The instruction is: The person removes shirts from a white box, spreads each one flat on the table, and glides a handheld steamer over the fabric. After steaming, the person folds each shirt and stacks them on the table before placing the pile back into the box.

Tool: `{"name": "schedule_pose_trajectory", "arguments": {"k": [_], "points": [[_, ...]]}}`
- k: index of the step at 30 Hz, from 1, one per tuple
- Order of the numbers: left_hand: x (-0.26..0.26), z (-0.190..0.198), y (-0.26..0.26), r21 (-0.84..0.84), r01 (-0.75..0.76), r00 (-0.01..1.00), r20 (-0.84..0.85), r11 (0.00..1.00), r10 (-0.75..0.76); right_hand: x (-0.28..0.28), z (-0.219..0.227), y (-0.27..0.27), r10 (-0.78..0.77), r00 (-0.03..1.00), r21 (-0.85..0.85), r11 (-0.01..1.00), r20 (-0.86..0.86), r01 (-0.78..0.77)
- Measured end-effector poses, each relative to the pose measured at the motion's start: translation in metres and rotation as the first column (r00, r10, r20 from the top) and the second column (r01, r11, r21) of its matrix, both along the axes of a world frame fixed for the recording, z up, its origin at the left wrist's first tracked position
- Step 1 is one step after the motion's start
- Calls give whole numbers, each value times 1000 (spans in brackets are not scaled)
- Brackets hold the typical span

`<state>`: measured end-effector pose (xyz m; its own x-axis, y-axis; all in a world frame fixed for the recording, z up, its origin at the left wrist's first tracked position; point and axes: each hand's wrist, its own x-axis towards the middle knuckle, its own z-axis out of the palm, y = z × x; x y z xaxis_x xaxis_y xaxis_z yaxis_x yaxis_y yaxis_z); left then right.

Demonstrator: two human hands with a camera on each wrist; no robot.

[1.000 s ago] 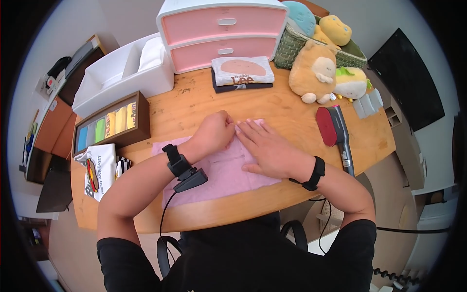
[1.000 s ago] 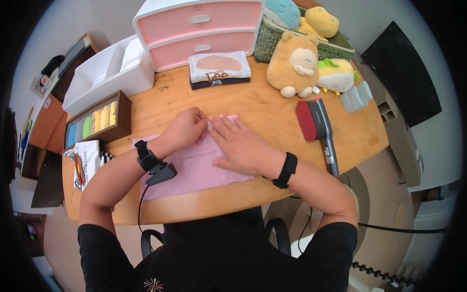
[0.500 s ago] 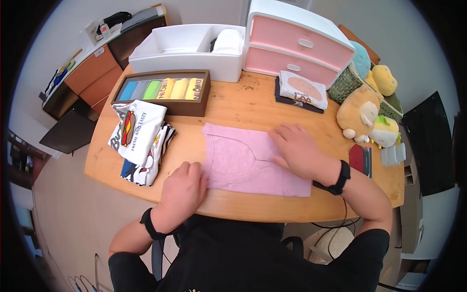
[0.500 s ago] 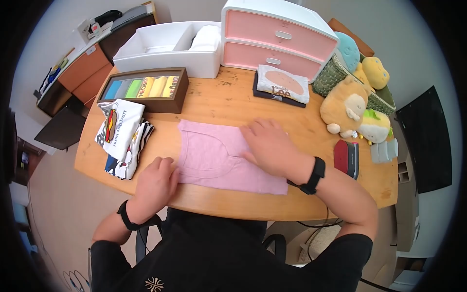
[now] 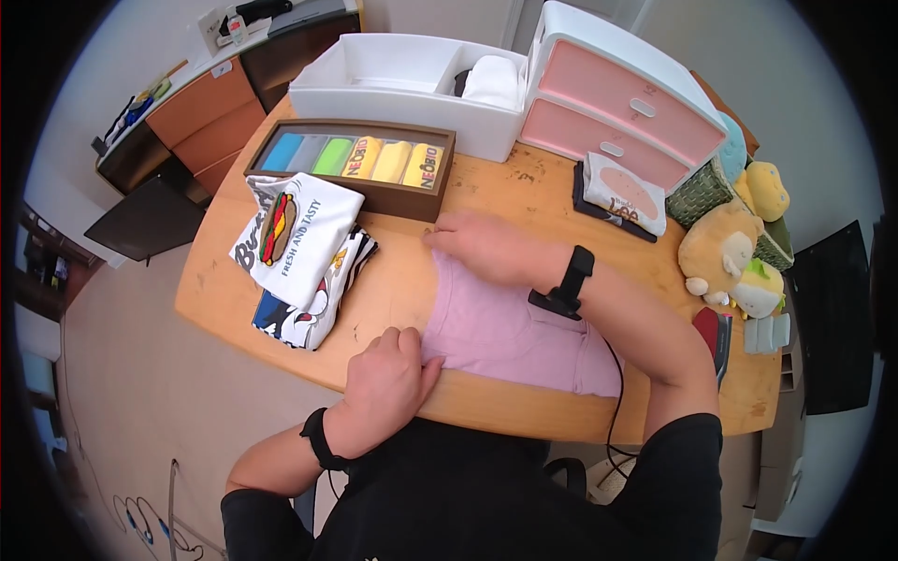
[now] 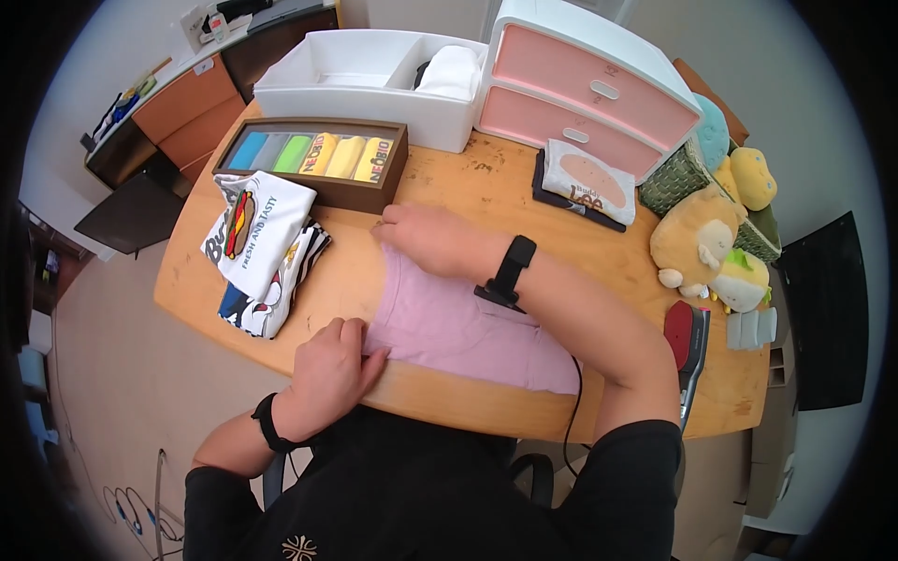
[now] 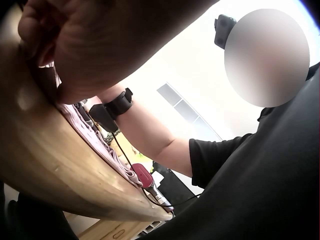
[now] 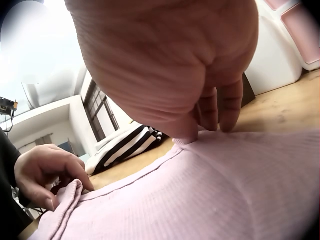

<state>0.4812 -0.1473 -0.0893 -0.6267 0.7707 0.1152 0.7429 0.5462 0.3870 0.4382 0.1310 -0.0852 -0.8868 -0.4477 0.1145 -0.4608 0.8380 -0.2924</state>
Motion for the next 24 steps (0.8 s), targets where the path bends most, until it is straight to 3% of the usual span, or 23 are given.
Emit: {"name": "schedule_pose_trajectory", "arguments": {"k": [4, 10, 13, 16, 20, 24], "points": [[-2, -2, 6, -14, 1, 999, 54, 1000, 0, -3, 7, -2, -16, 996, 19, 1000, 93, 14], [2, -1, 9, 122, 56, 998, 31, 991, -60, 16, 25, 9, -34, 999, -185, 982, 9, 35], [5, 12, 15, 234, 153, 975, 126, 960, -186, 42, 43, 29, -56, 998, -218, 975, -15, 51], [13, 23, 36, 408, 305, 940, 16, 861, -340, 74, 56, 50, -76, 996, -226, 972, -56, 61], [33, 32, 70, 441, 500, 846, -67, 745, -529, 112, 61, 81, -159, 985, -208, 968, -70, 141], [55, 25, 108, 260, 647, 753, -72, 717, -653, 131, 48, 98, -211, 977, -145, 968, -35, 204]]}}
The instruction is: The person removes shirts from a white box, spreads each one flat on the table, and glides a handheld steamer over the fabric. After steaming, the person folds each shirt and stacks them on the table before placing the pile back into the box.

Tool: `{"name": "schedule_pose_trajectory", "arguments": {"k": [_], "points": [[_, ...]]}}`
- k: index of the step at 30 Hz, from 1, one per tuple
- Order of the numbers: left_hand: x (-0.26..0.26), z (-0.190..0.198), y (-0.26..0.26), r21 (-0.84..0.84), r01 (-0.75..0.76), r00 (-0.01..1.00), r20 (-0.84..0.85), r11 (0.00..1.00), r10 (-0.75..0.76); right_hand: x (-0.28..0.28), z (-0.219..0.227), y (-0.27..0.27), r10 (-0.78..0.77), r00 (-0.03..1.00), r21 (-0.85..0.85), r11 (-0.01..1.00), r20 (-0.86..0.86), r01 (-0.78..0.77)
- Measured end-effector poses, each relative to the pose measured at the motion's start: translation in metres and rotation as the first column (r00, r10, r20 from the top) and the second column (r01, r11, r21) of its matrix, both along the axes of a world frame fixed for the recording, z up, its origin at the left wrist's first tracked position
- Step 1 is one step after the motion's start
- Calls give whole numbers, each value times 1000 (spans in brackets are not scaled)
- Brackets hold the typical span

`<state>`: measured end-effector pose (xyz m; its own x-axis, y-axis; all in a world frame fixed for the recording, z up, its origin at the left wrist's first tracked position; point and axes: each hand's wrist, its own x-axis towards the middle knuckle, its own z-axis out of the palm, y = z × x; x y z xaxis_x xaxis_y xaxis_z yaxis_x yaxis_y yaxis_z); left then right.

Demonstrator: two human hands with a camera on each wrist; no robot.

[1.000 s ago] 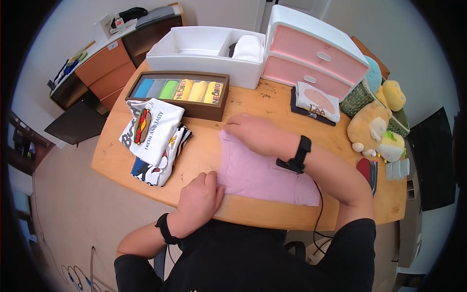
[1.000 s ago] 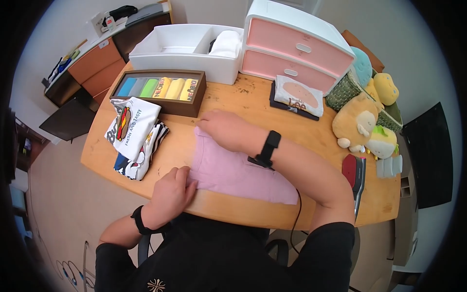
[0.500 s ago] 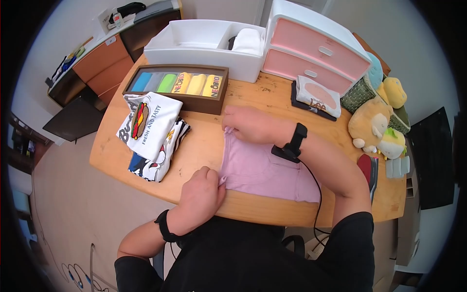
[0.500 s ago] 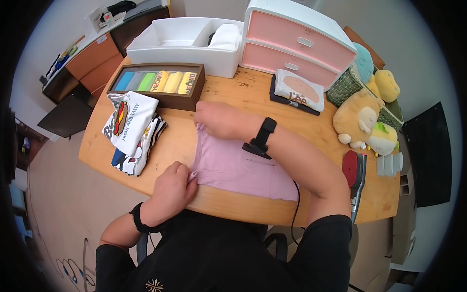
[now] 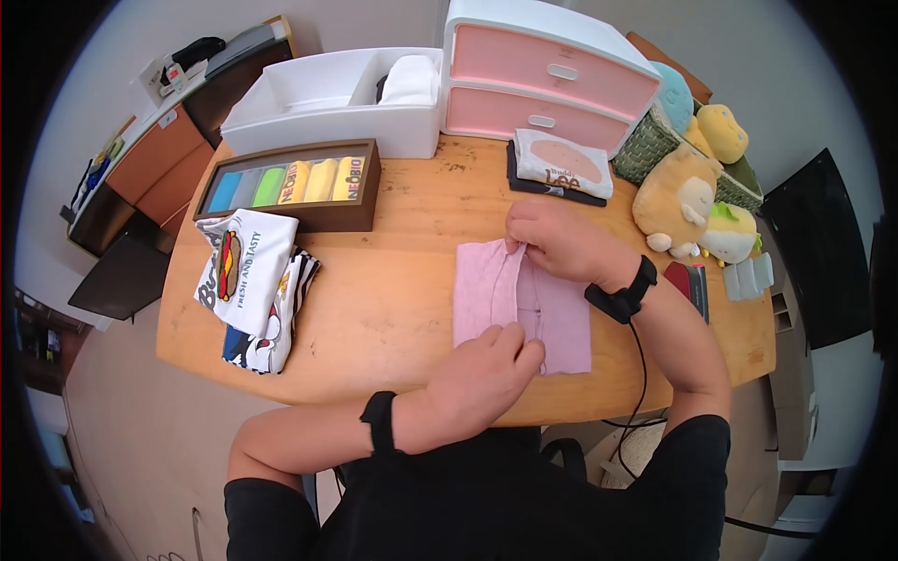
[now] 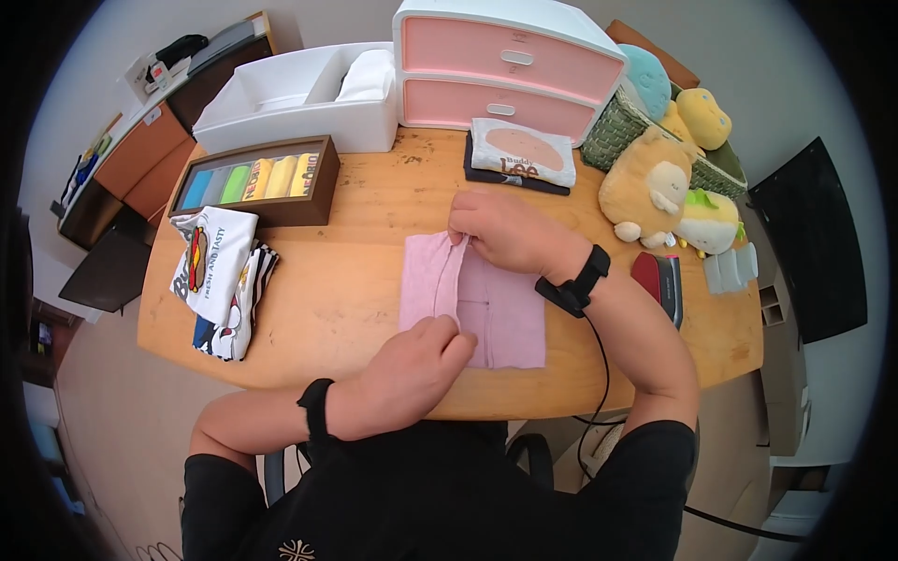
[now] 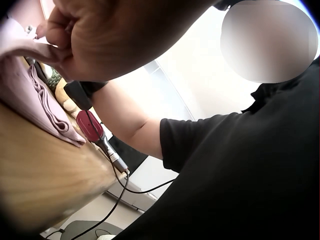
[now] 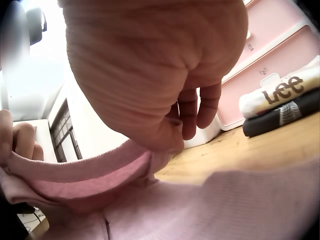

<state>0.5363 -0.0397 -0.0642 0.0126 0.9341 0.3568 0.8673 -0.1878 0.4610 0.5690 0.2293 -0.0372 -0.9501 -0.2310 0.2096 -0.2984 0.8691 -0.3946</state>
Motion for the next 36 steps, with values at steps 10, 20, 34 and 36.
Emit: {"name": "schedule_pose_trajectory", "arguments": {"k": [10, 20, 34, 36], "points": [[-50, 5, 38, -50, -200, 979, 25, 979, 201, 98, -9, -22, -702, 705, -127, 694, 101, 709], [-92, -25, 61, -138, -278, 958, -110, 951, 264, 145, -42, -67, -766, 630, 10, 636, 128, 771], [-62, -20, 51, -160, -163, 976, 117, 974, 183, 174, -18, -69, -752, 648, -171, 628, 118, 760], [-61, -26, 57, -140, -150, 974, 149, 979, 170, 177, -31, -78, -764, 626, -252, 582, 155, 773]]}}
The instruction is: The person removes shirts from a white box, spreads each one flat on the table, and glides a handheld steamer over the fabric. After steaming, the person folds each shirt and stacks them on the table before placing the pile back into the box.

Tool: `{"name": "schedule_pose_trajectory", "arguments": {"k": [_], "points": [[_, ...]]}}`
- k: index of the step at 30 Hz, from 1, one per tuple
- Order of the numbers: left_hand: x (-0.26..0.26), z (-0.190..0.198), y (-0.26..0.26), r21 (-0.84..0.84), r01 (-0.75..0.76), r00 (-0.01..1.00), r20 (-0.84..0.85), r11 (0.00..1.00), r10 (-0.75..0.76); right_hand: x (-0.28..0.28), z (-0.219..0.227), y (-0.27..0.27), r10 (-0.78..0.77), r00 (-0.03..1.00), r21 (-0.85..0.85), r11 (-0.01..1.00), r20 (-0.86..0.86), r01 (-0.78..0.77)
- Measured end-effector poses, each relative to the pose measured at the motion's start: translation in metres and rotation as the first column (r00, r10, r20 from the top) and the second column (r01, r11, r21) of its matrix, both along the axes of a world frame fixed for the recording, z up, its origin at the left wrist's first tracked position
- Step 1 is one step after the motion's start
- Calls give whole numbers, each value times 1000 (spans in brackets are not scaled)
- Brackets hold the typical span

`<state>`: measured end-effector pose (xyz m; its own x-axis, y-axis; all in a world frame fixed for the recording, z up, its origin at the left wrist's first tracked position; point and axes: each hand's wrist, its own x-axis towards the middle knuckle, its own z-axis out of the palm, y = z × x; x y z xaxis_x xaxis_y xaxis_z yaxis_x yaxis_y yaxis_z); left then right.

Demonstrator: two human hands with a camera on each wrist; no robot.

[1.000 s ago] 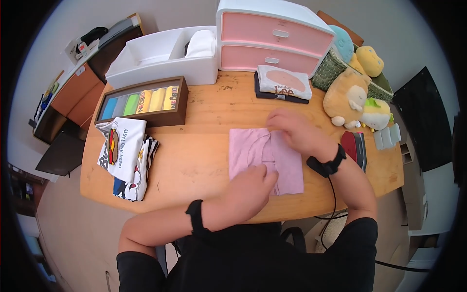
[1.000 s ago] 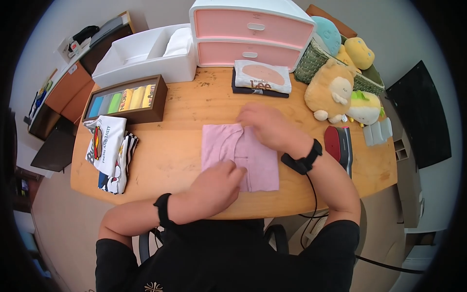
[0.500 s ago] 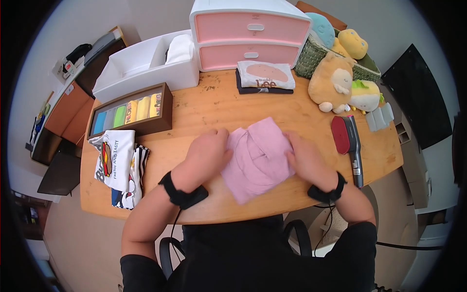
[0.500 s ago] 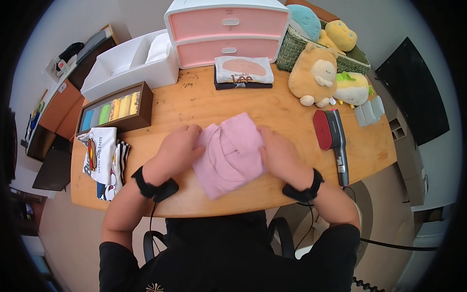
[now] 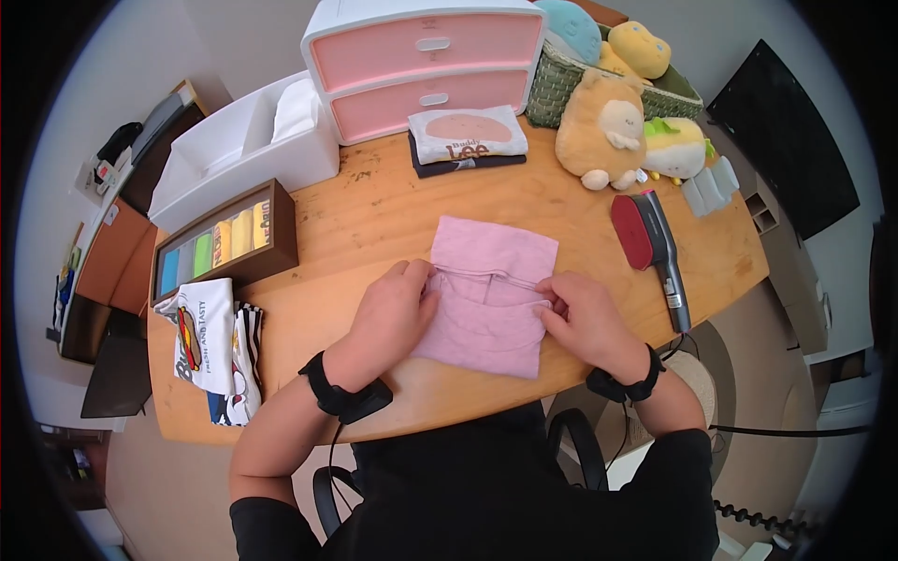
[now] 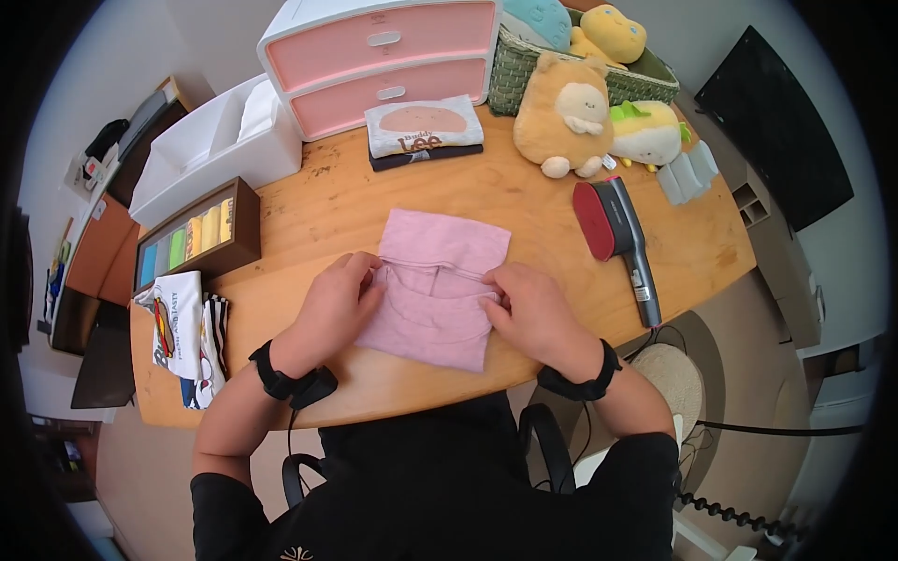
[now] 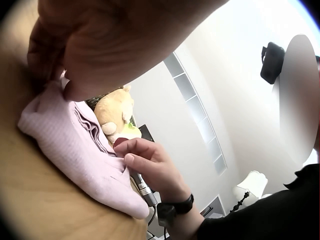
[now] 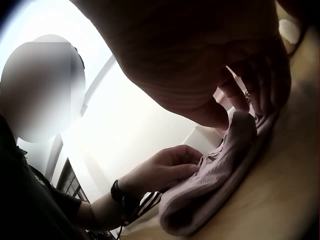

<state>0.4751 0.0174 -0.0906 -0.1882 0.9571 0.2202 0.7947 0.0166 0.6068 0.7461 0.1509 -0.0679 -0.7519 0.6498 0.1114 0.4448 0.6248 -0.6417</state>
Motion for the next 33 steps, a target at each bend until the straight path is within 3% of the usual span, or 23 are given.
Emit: {"name": "schedule_pose_trajectory", "arguments": {"k": [3, 9, 10, 13, 16, 20, 25, 28, 31, 33], "points": [[1, 7, 3, -95, 13, 997, 83, 995, -5, 3, -14, -1, -39, 999, -32, 999, -31, 38], [14, 18, 13, -8, 55, 986, -156, 998, -55, -2, 0, 3, -73, 996, 194, 979, 57, 61], [17, 18, 19, 38, 120, 974, -197, 992, -111, -3, 4, 1, -89, 993, 238, 969, 76, 69], [29, 15, 46, 96, 297, 927, -267, 950, -263, -9, 1, 12, 54, 999, 369, 928, 10, -54], [28, 2, 67, 37, 417, 867, -316, 908, -385, -9, -16, 18, 99, 993, 374, 920, 58, -114], [25, 3, 71, -86, 414, 859, -291, 906, -420, -6, -23, 22, 112, 990, 307, 943, 82, -132], [14, 18, 76, -148, 471, 848, -195, 869, -493, -9, 0, 35, 168, 960, 261, 939, 223, -225], [10, 15, 86, 68, 563, 802, -287, 824, -524, -23, 7, 37, 262, 960, 420, 863, 103, -280], [9, -9, 86, -24, 543, 757, -418, 839, -502, -25, -9, 43, 296, 902, 337, 854, 313, -397], [3, -13, 85, -78, 557, 752, -377, 827, -541, -23, -15, 50, 309, 881, 299, 856, 358, -421]]}}
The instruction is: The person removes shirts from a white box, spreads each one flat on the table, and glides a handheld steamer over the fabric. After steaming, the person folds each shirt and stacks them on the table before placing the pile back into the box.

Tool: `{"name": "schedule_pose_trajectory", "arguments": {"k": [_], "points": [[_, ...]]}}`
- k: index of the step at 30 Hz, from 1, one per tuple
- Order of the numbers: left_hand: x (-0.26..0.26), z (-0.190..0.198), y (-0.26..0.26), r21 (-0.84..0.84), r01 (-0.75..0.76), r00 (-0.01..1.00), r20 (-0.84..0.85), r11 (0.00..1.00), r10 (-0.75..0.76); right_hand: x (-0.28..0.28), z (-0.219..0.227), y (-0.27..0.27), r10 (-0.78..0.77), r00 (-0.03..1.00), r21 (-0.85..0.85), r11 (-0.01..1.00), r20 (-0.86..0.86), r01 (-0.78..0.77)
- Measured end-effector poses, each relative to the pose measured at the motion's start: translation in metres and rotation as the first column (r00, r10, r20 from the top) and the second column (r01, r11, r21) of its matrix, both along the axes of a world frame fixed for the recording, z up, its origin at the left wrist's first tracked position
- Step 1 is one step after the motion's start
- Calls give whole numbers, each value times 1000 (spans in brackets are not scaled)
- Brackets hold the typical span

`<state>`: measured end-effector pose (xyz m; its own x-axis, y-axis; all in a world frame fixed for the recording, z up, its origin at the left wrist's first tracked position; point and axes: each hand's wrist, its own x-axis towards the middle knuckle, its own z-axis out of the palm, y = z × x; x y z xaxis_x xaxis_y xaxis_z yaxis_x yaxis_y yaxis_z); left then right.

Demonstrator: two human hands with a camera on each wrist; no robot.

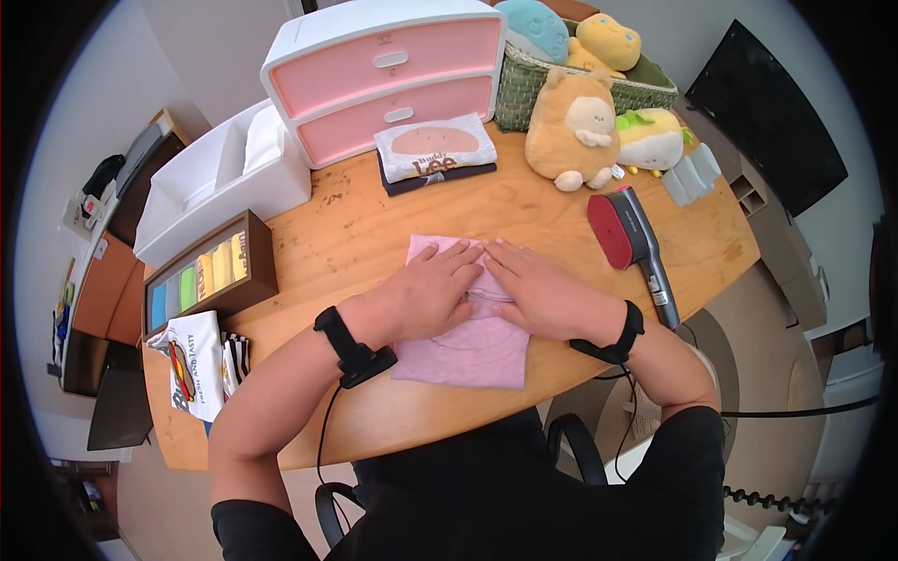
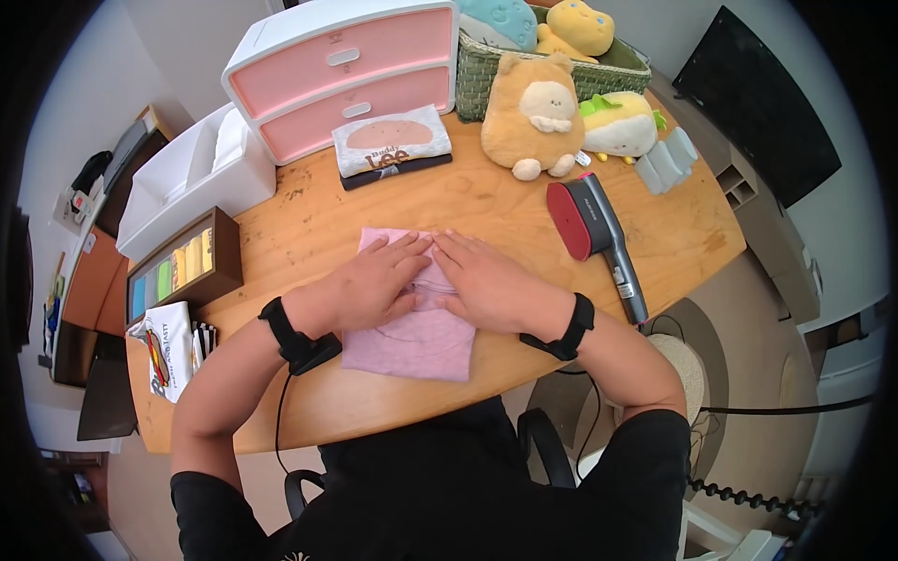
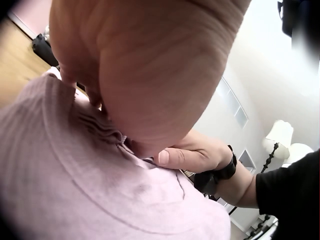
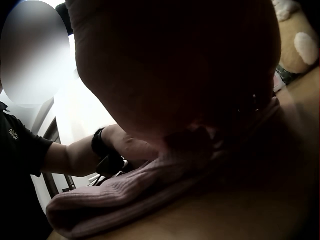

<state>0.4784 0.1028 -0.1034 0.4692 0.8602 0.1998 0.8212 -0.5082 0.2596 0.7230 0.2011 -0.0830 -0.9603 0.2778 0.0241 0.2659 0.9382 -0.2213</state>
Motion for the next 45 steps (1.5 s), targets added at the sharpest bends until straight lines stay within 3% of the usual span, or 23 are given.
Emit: {"name": "schedule_pose_trajectory", "arguments": {"k": [1, 4, 7, 8, 13, 20, 23, 24, 26, 29, 32, 35, 38, 41, 45], "points": [[-1, 3, -2, -37, 7, 1000, 4, 999, -7, 0, 0, 1, 5, 1000, -11, 1000, 28, -5], [-10, 20, 0, -189, -23, 970, 233, 982, 67, 3, 12, 3, -77, 996, -212, 975, -54, 64], [-20, 39, -22, 8, 74, 989, 129, 997, -74, 16, 36, -23, 56, 964, -90, 993, -259, -82], [-21, 45, -37, -5, 101, 988, 114, 995, -100, 21, 35, -37, 88, 943, -43, 993, -322, -108], [-30, 46, -93, -14, 231, 970, 78, 973, -229, 43, 27, -91, 96, 977, -37, 994, -191, -105], [-34, 26, -94, 102, 266, 964, -21, 959, -265, 43, -4, -89, 69, 974, 38, 997, -214, -63], [-36, 34, -86, -62, 101, 970, 226, 993, -85, 39, 2, -73, -28, 955, -134, 991, -296, -12], [-36, 38, -80, -158, -1, 951, 306, 987, 50, 37, 8, -64, -100, 951, -216, 976, -293, 37], [-32, 50, -62, -366, -170, 848, 418, 915, 325, 32, 25, -42, -244, 932, -375, 917, -266, 133], [-32, 35, -20, -479, -257, 651, 556, 839, 517, 18, 16, 14, -460, 882, -635, 713, -101, 299], [-30, 23, 5, -577, -377, 554, 486, 725, 676, 1, -15, 40, -661, 750, -930, 299, -39, 216], [-25, 26, 0, -593, -445, 477, 477, 671, 738, 7, -17, 26, -763, 630, -917, 342, -144, 204], [-30, 15, -24, -479, -474, 433, 604, 739, 669, 27, -17, 1, -657, 616, -524, 741, -434, 420], [-29, 18, -50, -484, -466, 534, 513, 741, 672, 37, -9, -31, -712, 648, -590, 654, -270, 474], [-7, 18, -62, -560, -468, 446, 518, 684, 730, 27, -11, -51, -678, 666, -516, 709, -311, 481]]}}
